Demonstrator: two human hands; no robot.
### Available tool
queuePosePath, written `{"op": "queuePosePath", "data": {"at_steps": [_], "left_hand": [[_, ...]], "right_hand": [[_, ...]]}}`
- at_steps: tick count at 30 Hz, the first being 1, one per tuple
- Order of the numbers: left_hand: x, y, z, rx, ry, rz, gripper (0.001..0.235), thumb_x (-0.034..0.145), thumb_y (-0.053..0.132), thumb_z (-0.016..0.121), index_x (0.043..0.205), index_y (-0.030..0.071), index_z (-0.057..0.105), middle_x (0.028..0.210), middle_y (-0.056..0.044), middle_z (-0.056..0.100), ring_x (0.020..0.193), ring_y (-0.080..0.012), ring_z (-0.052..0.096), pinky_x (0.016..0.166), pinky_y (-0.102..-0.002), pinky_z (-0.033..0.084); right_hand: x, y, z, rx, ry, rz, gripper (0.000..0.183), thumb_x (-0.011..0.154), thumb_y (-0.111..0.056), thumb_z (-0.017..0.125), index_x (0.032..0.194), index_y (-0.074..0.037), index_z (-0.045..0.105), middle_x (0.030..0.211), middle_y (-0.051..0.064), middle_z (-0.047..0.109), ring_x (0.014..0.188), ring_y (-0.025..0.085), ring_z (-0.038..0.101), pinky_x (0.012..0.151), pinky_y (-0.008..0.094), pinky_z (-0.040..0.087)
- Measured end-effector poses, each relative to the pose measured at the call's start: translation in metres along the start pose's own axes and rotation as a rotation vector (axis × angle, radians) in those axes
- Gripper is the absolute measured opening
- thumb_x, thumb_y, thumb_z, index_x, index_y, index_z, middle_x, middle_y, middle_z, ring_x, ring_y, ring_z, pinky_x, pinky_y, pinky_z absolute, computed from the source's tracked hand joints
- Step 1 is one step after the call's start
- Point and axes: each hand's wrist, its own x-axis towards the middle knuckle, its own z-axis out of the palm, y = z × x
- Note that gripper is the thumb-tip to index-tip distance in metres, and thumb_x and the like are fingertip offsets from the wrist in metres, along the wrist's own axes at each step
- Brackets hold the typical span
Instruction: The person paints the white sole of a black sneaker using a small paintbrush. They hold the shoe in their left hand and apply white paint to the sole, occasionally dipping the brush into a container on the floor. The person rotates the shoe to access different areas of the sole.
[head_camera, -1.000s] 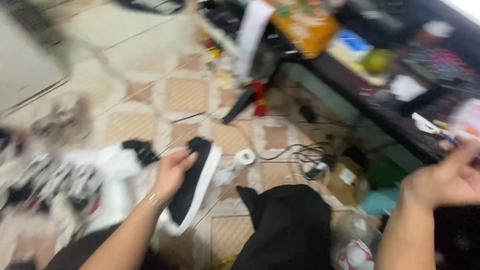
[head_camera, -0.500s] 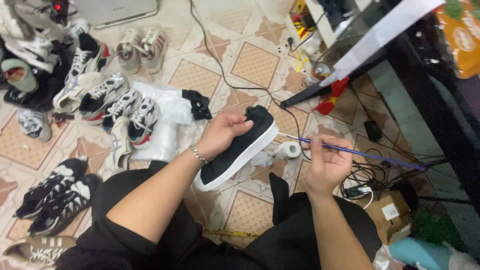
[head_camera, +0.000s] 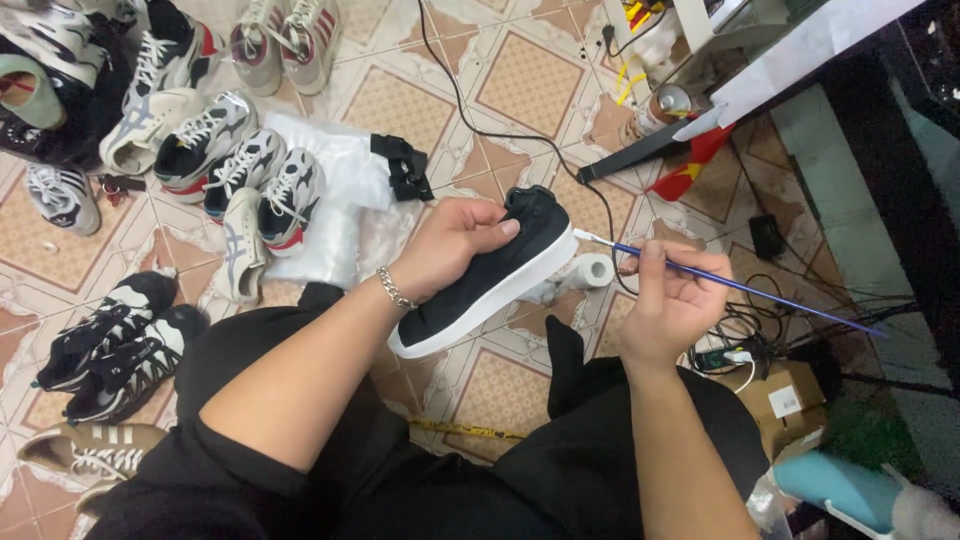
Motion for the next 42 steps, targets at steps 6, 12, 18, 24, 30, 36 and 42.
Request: {"op": "queuePosePath", "data": {"at_steps": [6, 12, 18, 24, 30, 36, 42], "left_hand": [[0.0, 0.001, 0.004, -0.008, 0.006, 0.022, 0.016, 0.114, 0.017, 0.087, 0.113, 0.001, 0.092, 0.076, -0.009, 0.086, 0.068, -0.0158, 0.087, 0.059, -0.026, 0.07], [0.018, -0.023, 0.001, -0.034, 0.009, 0.041, 0.017, 0.115, 0.016, 0.087, 0.114, 0.0, 0.092, 0.076, -0.009, 0.085, 0.067, -0.0166, 0.087, 0.059, -0.026, 0.07], [0.018, -0.018, 0.003, -0.003, 0.01, 0.061, 0.015, 0.114, 0.016, 0.086, 0.113, 0.002, 0.093, 0.077, -0.008, 0.086, 0.069, -0.0145, 0.087, 0.059, -0.025, 0.07], [0.035, -0.037, -0.004, 0.034, -0.008, 0.081, 0.017, 0.116, 0.017, 0.085, 0.112, 0.002, 0.092, 0.076, -0.006, 0.086, 0.067, -0.0129, 0.086, 0.059, -0.023, 0.069], [0.03, -0.031, 0.0, 0.043, -0.001, 0.083, 0.018, 0.116, 0.018, 0.084, 0.111, 0.003, 0.092, 0.077, -0.005, 0.087, 0.068, -0.0111, 0.085, 0.061, -0.023, 0.07], [0.029, -0.03, 0.001, 0.104, 0.013, 0.091, 0.018, 0.116, 0.018, 0.083, 0.111, 0.004, 0.092, 0.076, -0.003, 0.086, 0.068, -0.0096, 0.084, 0.063, -0.023, 0.069], [0.028, -0.029, 0.003, 0.115, 0.021, 0.096, 0.018, 0.116, 0.018, 0.082, 0.111, 0.004, 0.093, 0.076, -0.003, 0.087, 0.069, -0.0101, 0.084, 0.063, -0.023, 0.069]], "right_hand": [[-0.018, -0.026, 0.011, -0.107, -0.088, -0.225, 0.032, 0.117, 0.013, 0.085, 0.113, -0.001, 0.057, 0.094, 0.023, 0.079, 0.065, 0.022, 0.076, 0.066, 0.031, 0.061], [-0.022, -0.028, 0.013, -0.12, -0.115, -0.258, 0.031, 0.117, 0.017, 0.083, 0.109, 0.001, 0.058, 0.092, 0.023, 0.08, 0.067, 0.022, 0.077, 0.066, 0.033, 0.064], [-0.019, -0.024, 0.01, -0.128, -0.065, -0.301, 0.032, 0.119, 0.014, 0.086, 0.109, 0.003, 0.058, 0.095, 0.024, 0.079, 0.071, 0.022, 0.078, 0.07, 0.033, 0.063], [-0.023, -0.03, 0.018, -0.091, -0.135, -0.347, 0.033, 0.111, 0.02, 0.086, 0.099, 0.004, 0.06, 0.082, 0.023, 0.079, 0.06, 0.022, 0.078, 0.066, 0.032, 0.064], [-0.02, -0.033, 0.019, -0.081, -0.142, -0.381, 0.032, 0.113, 0.023, 0.084, 0.099, 0.006, 0.06, 0.082, 0.028, 0.075, 0.059, 0.028, 0.075, 0.062, 0.036, 0.062], [-0.026, -0.034, 0.021, -0.125, -0.173, -0.401, 0.037, 0.109, 0.025, 0.088, 0.096, 0.005, 0.06, 0.085, 0.028, 0.078, 0.059, 0.026, 0.077, 0.064, 0.032, 0.059], [-0.031, -0.028, 0.016, -0.09, -0.208, -0.39, 0.038, 0.107, 0.023, 0.091, 0.098, 0.004, 0.059, 0.086, 0.028, 0.08, 0.059, 0.026, 0.075, 0.065, 0.033, 0.061]]}}
